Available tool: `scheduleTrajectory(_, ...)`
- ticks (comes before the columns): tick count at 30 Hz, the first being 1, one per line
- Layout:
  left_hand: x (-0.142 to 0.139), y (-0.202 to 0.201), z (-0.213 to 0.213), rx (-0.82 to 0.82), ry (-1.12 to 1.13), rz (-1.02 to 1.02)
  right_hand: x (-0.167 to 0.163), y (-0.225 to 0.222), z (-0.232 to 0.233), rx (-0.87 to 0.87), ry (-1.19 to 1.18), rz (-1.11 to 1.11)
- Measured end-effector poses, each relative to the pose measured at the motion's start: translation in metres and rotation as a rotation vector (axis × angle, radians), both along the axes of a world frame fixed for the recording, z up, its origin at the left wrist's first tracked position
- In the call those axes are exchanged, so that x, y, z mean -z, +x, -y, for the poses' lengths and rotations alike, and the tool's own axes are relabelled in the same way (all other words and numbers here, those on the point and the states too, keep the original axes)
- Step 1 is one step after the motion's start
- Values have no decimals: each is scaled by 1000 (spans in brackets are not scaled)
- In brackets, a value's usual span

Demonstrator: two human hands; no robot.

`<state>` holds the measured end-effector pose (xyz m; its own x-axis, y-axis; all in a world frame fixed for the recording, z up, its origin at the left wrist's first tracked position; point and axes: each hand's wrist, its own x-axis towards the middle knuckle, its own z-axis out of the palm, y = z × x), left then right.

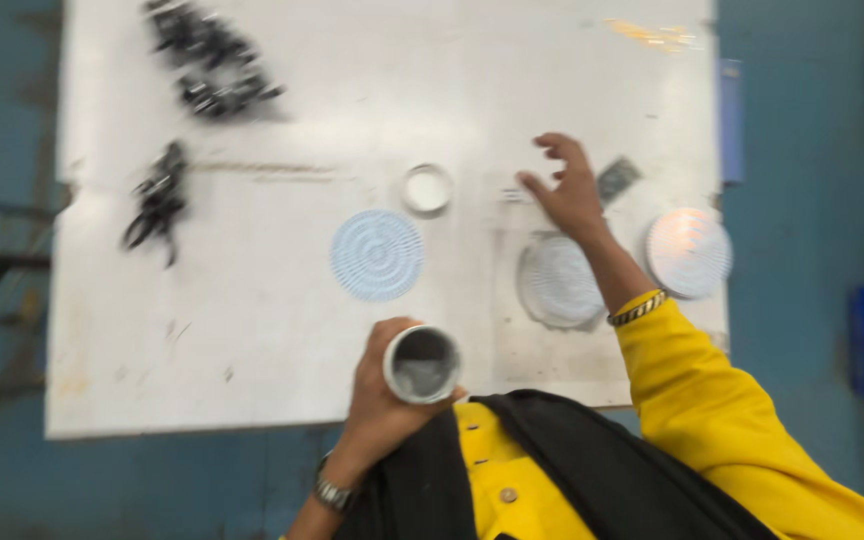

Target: The person spreads a gray paste onto a circular perforated disc using a metal scraper, then scrapes excess paste back into a container. They repeat the process on a second disc and stir the paste in the container with a red-handled tool.

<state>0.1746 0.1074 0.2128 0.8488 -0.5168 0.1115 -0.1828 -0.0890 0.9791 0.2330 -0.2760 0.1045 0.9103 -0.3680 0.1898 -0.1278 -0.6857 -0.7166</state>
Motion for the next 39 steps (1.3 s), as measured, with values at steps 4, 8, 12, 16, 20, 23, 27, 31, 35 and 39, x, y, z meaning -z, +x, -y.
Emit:
scheduleTrajectory(4, 9, 3, 9, 95, 24, -197, -28, -45, 110, 256, -221, -146)
scheduleTrajectory(8, 28, -4, 28, 185, 67, -191, -29, -64, 159, -64, -210, -501)
scheduleTrajectory(12, 49, -19, 52, 251, 75, -257, -23, -44, 154, -280, -392, -525)
scheduleTrajectory(16, 71, -25, 77, 214, 135, -341, -31, -6, 142, -367, -598, -710)
scheduleTrajectory(20, 89, -35, 98, 117, 189, -400, -42, 12, 143, -405, -579, -799)
scheduleTrajectory(23, 103, -45, 106, 46, 175, -446, -41, 13, 150, -491, -605, -717)
scheduleTrajectory(27, 119, -63, 108, -40, 174, -477, -40, 9, 167, -487, -149, -759)
scheduleTrajectory(31, 123, -73, 110, -142, 115, -513, -49, 4, 166, -615, 58, -520)
scheduleTrajectory(35, 119, -74, 115, -186, 75, -541, -53, 17, 126, -749, -163, -203)
scheduleTrajectory(39, 116, -75, 119, -200, 75, -507, -43, 36, 82, -915, -358, -27)
